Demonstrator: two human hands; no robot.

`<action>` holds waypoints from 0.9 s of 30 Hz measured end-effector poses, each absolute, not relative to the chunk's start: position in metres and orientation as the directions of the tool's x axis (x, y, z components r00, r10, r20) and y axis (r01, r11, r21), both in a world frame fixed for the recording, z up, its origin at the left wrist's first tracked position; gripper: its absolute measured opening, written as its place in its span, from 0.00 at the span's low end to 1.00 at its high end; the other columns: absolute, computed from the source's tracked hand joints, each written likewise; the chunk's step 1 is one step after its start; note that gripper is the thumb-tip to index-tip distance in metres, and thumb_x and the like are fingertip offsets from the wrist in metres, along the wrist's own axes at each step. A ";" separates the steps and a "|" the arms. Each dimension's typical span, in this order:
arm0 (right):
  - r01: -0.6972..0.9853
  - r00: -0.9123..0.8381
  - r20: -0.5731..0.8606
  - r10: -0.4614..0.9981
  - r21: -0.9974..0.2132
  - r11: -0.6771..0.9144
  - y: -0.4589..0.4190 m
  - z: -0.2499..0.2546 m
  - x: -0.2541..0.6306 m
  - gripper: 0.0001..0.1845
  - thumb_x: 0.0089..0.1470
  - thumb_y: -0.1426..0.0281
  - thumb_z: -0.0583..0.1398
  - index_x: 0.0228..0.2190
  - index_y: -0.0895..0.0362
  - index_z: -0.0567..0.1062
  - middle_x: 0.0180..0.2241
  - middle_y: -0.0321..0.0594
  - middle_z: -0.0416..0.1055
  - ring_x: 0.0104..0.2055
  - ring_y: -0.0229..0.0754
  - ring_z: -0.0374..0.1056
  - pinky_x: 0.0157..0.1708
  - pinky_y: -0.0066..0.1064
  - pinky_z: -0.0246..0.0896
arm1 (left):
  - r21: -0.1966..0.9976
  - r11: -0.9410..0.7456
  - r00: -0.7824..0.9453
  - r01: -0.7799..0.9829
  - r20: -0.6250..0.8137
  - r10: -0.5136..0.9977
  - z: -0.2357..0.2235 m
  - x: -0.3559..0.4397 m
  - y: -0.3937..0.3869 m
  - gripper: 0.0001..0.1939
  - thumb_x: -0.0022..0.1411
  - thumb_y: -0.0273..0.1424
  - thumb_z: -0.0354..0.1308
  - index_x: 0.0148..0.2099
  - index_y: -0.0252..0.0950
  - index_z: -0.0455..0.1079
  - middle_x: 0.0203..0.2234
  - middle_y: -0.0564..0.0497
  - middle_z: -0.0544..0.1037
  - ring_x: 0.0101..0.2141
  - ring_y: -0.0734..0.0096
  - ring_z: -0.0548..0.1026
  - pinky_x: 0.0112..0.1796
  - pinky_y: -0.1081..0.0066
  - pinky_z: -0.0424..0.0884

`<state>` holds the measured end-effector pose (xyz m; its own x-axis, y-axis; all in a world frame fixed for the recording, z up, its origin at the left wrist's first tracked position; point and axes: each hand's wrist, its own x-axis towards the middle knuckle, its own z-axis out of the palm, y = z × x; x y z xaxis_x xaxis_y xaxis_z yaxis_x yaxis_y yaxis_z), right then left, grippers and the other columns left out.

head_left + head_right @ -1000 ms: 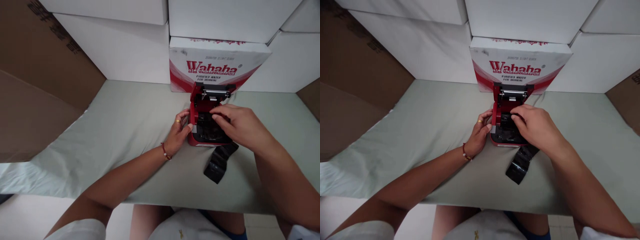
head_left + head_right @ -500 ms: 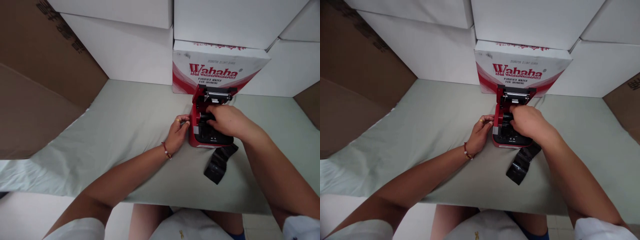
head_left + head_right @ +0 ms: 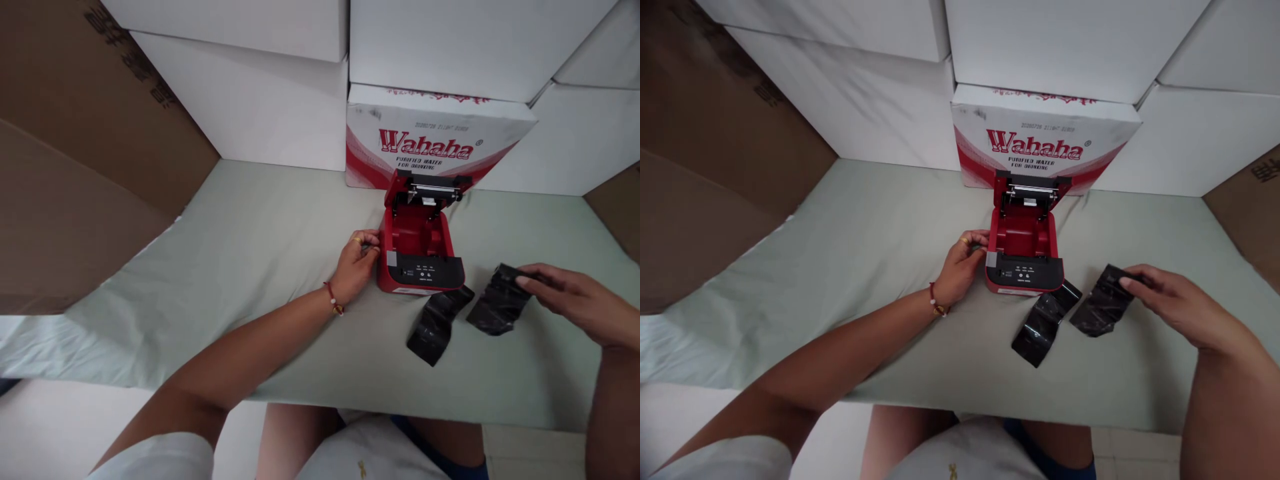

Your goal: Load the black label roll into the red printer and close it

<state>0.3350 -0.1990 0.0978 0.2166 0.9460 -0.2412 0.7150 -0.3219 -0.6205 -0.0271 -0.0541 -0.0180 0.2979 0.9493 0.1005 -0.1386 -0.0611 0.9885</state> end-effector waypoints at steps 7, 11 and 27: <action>0.930 0.267 0.180 0.947 -0.307 -0.204 -0.211 0.053 0.299 0.26 0.65 0.48 0.60 0.52 0.51 0.85 0.56 0.56 0.83 0.49 0.63 0.83 0.46 0.56 0.79 | 0.989 -0.051 0.312 -0.136 0.092 0.946 -0.017 -0.029 -0.054 0.03 0.67 0.29 0.60 0.44 0.38 0.72 0.58 0.42 0.78 0.58 0.62 0.78 0.60 0.59 0.76; 0.951 0.036 0.110 0.993 -0.308 -0.001 -0.205 0.046 0.249 0.20 0.73 0.55 0.56 0.53 0.49 0.83 0.50 0.45 0.85 0.49 0.55 0.84 0.45 0.46 0.80 | 0.989 -0.060 0.305 -0.135 0.100 0.947 -0.017 -0.030 -0.053 0.03 0.67 0.29 0.61 0.44 0.39 0.72 0.58 0.43 0.79 0.58 0.62 0.78 0.60 0.58 0.76; 0.795 -0.154 0.038 0.987 -0.589 0.146 -0.163 0.152 0.241 0.20 0.67 0.52 0.67 0.57 0.42 0.85 0.36 0.37 0.85 0.30 0.47 0.78 0.27 0.37 0.74 | 0.853 -0.498 0.124 0.155 0.483 0.867 -0.013 -0.031 -0.073 0.12 0.76 0.36 0.59 0.58 0.41 0.69 0.60 0.39 0.75 0.63 0.57 0.76 0.64 0.50 0.76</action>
